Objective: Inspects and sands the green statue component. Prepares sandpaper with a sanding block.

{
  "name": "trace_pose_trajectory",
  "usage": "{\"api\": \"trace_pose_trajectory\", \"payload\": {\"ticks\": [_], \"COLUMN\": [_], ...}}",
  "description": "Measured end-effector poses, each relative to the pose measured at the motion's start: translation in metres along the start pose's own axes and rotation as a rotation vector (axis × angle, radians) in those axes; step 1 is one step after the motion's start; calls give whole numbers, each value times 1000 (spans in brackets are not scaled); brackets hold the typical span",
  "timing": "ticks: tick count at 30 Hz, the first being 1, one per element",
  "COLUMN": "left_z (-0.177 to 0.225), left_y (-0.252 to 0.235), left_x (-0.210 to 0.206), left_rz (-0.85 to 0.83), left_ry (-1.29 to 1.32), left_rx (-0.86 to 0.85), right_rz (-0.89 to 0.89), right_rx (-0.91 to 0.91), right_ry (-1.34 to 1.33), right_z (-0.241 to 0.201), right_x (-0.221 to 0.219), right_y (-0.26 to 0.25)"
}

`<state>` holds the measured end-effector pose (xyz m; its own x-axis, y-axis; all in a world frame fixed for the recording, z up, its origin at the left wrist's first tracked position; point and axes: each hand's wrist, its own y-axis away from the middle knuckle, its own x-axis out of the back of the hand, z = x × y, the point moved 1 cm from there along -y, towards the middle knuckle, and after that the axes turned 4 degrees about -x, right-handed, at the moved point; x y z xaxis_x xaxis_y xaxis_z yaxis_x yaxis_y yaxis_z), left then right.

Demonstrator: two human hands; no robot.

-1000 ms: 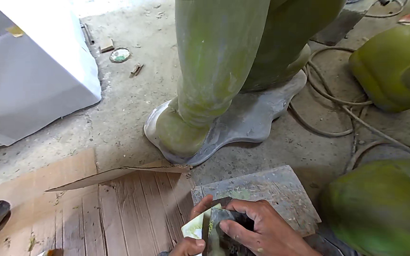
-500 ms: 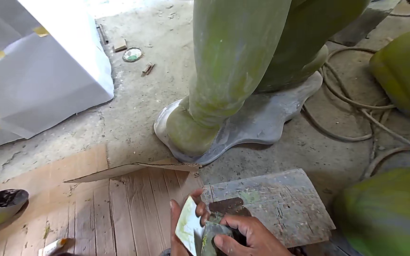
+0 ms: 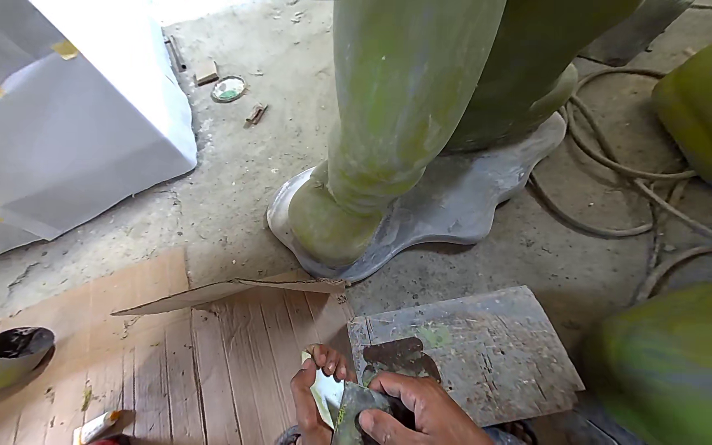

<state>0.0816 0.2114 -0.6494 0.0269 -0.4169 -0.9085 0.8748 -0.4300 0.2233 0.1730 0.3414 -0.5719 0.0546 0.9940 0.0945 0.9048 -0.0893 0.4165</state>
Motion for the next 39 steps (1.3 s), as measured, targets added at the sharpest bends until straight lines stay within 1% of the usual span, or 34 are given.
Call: {"api": "trace_pose_trajectory", "payload": {"ticks": [2, 4, 6, 7, 8, 10, 12, 15, 19, 22, 23, 24, 25, 26, 27, 29, 31, 33, 36, 39], "left_z": [-2, -3, -3, -3, -3, 2, 9, 12, 8, 6, 6, 5, 5, 4, 5, 9, 10, 9, 9, 14], "left_y": [0, -1, 1, 1, 1, -4, -7, -6, -2, 1, 2, 3, 2, 1, 1, -1, -3, -2, -1, 1], "left_x": [-3, 0, 1, -1, -5, -16, -15, -11, -13, -7, -4, -4, -5, -8, -9, -13, -13, -14, -8, -16], "left_rz": [15, -18, -71, -84, -46, 111, 149, 185, 151, 65, 22, -2, -13, -15, -63, -176, -226, -238, -288, -305], "left_ry": [-68, -276, -566, -633, -607, -458, -433, -511, -636, -842, -913, -920, -847, -697, -533, -279, -97, -20, -43, -42], "left_rx": [-25, -86, -138, -143, -135, -117, -174, -219, -285, -381, -384, -359, -313, -244, -158, 24, 165, 246, 258, 287], "right_rz": [18, 52, 112, 141, 165, 182, 158, 96, 77, 137, 166, 195, 223, 242, 246, 222, 163, 81, -9, -36], "right_rx": [20, 27, 32, 39, 51, 57, 34, -17, -18, 39, 57, 72, 82, 86, 85, 60, 5, -39, -43, -25], "right_ry": [-24, -68, -132, -160, -178, -178, -137, -75, -80, -161, -193, -225, -257, -282, -299, -307, -274, -216, -117, -24], "right_z": [-3, -5, -9, -10, -10, -8, -4, 4, 4, -2, -3, -4, -4, -4, -3, 0, 6, 8, 10, 11], "right_x": [0, 2, 6, 8, 11, 13, 11, 4, 0, 4, 7, 10, 12, 15, 17, 20, 20, 17, 11, 8], "right_y": [1, 2, 0, -1, -1, -1, 0, 1, 0, -2, -3, -4, -4, -5, -5, -5, -5, -4, -4, -5]}}
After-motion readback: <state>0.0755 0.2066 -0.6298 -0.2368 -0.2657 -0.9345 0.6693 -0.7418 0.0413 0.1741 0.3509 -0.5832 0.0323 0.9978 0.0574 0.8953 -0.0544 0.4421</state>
